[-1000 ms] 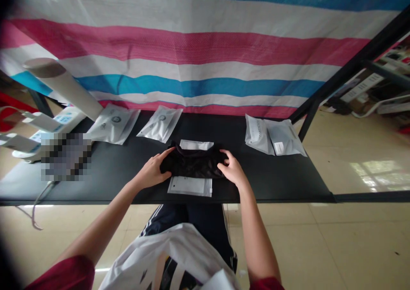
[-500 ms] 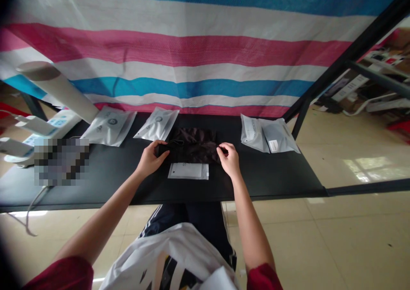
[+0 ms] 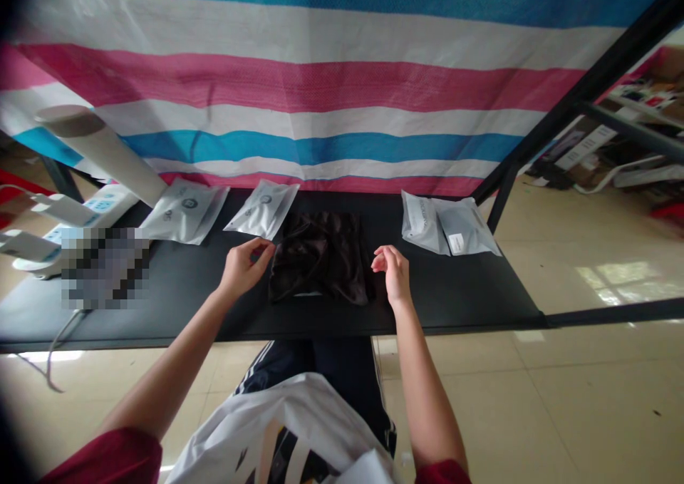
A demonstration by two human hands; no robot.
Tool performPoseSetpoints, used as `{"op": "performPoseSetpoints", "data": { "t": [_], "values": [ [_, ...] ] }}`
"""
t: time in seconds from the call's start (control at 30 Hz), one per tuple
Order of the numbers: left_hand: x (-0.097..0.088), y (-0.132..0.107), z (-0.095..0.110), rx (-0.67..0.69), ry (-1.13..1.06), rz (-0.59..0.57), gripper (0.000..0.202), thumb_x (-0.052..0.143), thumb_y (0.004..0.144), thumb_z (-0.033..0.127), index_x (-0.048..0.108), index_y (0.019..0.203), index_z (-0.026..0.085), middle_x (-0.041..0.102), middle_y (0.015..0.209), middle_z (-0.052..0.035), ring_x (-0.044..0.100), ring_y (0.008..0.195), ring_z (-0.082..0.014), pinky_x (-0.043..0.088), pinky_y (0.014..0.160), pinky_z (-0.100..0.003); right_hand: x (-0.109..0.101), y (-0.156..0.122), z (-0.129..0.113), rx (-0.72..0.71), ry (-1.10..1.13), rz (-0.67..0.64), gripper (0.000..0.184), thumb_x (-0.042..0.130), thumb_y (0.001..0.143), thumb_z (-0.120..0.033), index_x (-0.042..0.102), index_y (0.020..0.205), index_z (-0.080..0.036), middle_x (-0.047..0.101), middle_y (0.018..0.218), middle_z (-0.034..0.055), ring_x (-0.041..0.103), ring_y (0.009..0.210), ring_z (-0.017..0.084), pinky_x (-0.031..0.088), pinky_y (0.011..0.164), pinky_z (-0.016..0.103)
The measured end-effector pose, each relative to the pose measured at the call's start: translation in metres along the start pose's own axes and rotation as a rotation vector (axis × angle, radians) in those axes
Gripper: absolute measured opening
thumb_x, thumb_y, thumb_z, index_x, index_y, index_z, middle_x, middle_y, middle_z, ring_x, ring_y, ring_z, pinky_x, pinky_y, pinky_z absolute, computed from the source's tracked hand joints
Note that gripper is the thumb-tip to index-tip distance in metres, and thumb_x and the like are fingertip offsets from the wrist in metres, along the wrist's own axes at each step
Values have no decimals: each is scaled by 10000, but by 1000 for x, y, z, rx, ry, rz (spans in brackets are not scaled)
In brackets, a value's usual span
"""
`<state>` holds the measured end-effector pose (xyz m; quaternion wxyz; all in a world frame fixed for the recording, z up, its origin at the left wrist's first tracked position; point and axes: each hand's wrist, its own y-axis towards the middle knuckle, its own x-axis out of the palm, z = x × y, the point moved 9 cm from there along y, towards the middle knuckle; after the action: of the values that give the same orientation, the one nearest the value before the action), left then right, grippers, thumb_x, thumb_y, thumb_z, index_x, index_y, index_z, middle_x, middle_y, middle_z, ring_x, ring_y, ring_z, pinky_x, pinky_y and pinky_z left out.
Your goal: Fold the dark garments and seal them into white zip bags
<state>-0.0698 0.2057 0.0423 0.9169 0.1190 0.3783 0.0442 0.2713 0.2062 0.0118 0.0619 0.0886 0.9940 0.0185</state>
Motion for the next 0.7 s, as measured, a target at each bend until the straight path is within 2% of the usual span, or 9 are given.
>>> {"op": "performPoseSetpoints", "data": {
  "t": [0.1, 0.2, 0.27, 0.33, 0.4, 0.53, 0.6, 0.7],
  "values": [
    [5, 16, -11, 21, 185, -57, 314, 485, 911, 446, 685, 977, 213, 727, 908, -44, 603, 641, -169, 430, 679, -274, 18, -3, -13, -105, -98, -112, 399, 465, 886, -557, 645, 851, -202, 714, 879, 71, 672, 891, 216, 522, 790, 323],
    [11, 26, -14, 57, 228, -109, 340, 451, 933, 424, 674, 1066, 204, 725, 1005, -81, 655, 839, -233, 458, 785, -316, 45, -9, -18, -214, -255, -254, 362, 509, 900, -511, 682, 1003, -211, 692, 1196, 93, 604, 1186, 246, 455, 1015, 379],
    [15, 26, -10, 59, 248, -115, 346, 437, 943, 413, 669, 1084, 198, 718, 1023, -97, 641, 970, -271, 463, 849, -354, 59, -12, -16, -283, -369, -299, 334, 539, 901, -464, 676, 1082, -218, 650, 1294, 92, 532, 1296, 249, 398, 1094, 407],
    [17, 23, 1, 56, 276, -86, 359, 429, 951, 424, 659, 1104, 194, 705, 1027, -103, 619, 1022, -286, 464, 889, -384, 67, -14, -12, -342, -485, -313, 313, 565, 896, -415, 672, 1117, -221, 637, 1317, 90, 494, 1338, 250, 373, 1123, 433],
    [21, 17, 20, 85, 309, -42, 400, 460, 938, 469, 622, 1177, 192, 673, 1091, -109, 592, 1061, -293, 455, 931, -408, 72, -15, -8, -386, -574, -320, 298, 586, 886, -373, 674, 1126, -220, 639, 1317, 90, 496, 1337, 252, 375, 1124, 449],
    [45, 2, 57, 161, 374, -63, 662, 647, 801, 556, 503, 1343, 204, 574, 1273, -124, 518, 1160, -328, 436, 962, -454, 76, -19, -6, -451, -678, -347, 295, 611, 868, -320, 675, 1136, -216, 617, 1350, 87, 487, 1347, 257, 390, 1117, 455],
    [58, -5, 63, 158, 393, -101, 694, 688, 765, 556, 504, 1339, 212, 565, 1279, -120, 508, 1156, -332, 434, 948, -464, 74, -22, -6, -475, -709, -349, 296, 611, 871, -316, 673, 1142, -216, 611, 1359, 83, 484, 1350, 260, 398, 1113, 456],
    [68, -16, 64, 146, 399, -127, 570, 687, 781, 534, 573, 1250, 231, 585, 1241, -99, 509, 1139, -321, 425, 934, -466, 69, -31, -6, -502, -732, -333, 292, 609, 877, -318, 672, 1144, -216, 615, 1355, 80, 500, 1336, 260, 414, 1103, 452]
  ]
}}
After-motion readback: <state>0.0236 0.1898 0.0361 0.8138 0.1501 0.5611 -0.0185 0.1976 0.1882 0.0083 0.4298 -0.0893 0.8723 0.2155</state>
